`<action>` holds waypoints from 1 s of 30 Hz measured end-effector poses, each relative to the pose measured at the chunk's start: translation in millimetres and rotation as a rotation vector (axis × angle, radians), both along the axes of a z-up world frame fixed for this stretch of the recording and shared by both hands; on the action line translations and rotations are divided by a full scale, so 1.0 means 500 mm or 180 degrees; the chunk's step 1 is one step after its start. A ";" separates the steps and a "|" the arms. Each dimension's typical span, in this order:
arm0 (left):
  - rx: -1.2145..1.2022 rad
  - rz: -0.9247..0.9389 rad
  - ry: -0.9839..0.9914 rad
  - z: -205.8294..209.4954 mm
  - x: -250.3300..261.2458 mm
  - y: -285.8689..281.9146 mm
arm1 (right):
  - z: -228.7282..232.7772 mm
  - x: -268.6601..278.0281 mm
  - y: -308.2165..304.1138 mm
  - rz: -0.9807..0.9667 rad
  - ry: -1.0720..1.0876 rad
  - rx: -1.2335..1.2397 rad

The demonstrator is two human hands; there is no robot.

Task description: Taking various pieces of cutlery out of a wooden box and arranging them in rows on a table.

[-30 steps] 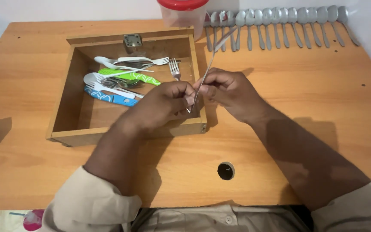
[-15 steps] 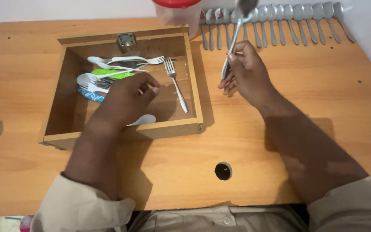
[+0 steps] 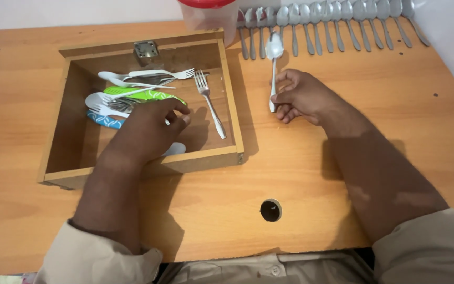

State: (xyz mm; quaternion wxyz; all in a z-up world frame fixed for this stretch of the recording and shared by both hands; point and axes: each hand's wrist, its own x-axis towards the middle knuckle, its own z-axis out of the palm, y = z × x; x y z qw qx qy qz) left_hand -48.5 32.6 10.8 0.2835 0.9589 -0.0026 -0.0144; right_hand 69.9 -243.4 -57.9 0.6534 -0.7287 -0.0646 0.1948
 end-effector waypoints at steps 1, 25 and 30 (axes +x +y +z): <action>0.0002 -0.0003 -0.0001 0.000 0.001 0.001 | 0.005 -0.003 0.003 -0.0003 -0.0001 0.0002; 0.0181 -0.0079 0.0326 0.000 -0.004 -0.003 | 0.017 -0.054 0.050 0.0277 -0.1986 -0.3067; 0.0321 -0.0150 0.0502 0.004 -0.001 -0.004 | 0.015 -0.057 0.091 0.0512 -0.2240 -0.3166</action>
